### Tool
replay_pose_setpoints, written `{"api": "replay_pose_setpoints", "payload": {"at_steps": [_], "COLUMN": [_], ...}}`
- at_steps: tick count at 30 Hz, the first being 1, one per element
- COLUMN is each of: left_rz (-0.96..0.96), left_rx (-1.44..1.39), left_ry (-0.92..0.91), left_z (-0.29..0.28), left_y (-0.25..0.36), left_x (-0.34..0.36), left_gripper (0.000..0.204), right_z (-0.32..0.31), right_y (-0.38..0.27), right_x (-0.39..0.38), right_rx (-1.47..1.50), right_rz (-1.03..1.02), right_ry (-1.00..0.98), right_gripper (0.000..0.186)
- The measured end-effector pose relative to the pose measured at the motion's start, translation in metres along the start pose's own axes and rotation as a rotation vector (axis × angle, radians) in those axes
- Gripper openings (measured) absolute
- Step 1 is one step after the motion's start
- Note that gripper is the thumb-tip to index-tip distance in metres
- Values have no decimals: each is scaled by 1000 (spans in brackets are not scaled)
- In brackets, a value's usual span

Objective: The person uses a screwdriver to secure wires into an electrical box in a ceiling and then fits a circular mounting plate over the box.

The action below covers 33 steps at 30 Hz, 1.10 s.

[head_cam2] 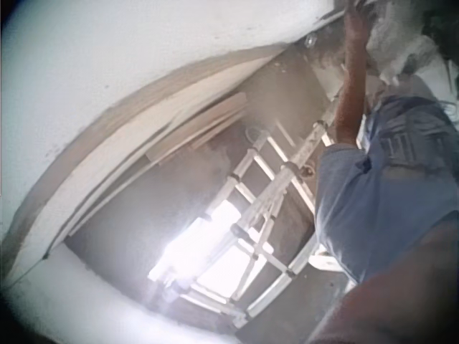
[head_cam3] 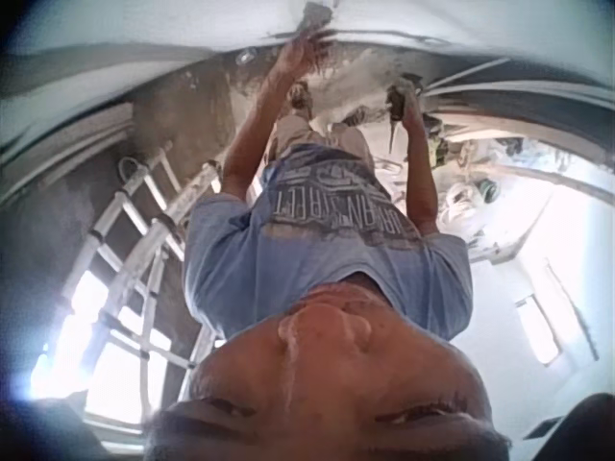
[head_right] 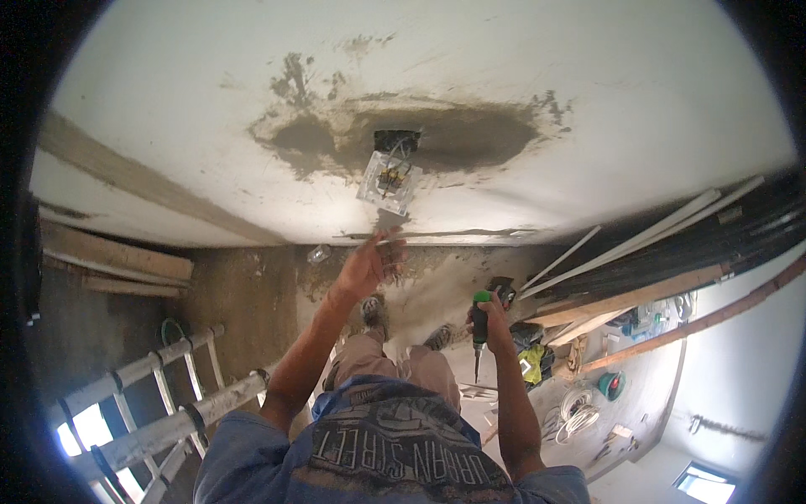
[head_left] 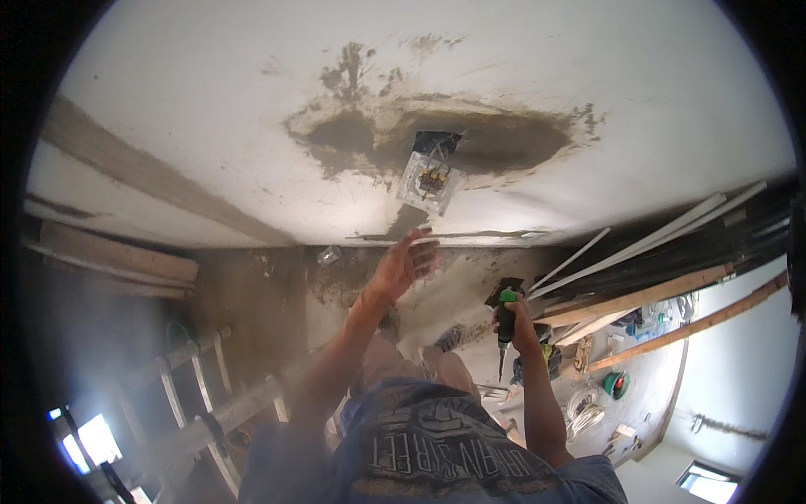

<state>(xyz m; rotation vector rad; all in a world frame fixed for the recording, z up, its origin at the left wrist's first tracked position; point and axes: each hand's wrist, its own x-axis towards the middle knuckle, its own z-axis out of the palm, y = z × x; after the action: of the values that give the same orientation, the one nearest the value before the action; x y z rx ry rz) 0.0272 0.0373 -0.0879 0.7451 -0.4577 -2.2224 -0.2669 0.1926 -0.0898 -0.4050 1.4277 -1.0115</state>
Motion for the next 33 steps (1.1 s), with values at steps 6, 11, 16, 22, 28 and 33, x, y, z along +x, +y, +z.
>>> {"api": "replay_pose_setpoints", "payload": {"at_steps": [6,11,16,22,28,33], "left_rz": [58,-54,-65,85,322,206], "left_rx": [-344,-726,-1100,-1261,-550,16], "left_ry": [-250,-448,-784,-821,-566,-226], "left_z": [27,59,52,65,61,75], "left_y": [45,51,29,20,51,83], "left_x": [55,70,110,131,95,82], "left_gripper": [54,56,48,41,43,41], "right_z": [90,157,206,233,260,206], "right_y": [-33,-106,-178,-228,-240,-219], "right_x": [-16,-25,-17,0,-18,14], "right_rx": [-51,-327,-741,-991,-1348,-1014], "right_rz": [-252,-585,-1015,-822,-721,-716], "right_ry": [75,66,101,43,58,18], "right_gripper": [26,19,22,47,59,49]}}
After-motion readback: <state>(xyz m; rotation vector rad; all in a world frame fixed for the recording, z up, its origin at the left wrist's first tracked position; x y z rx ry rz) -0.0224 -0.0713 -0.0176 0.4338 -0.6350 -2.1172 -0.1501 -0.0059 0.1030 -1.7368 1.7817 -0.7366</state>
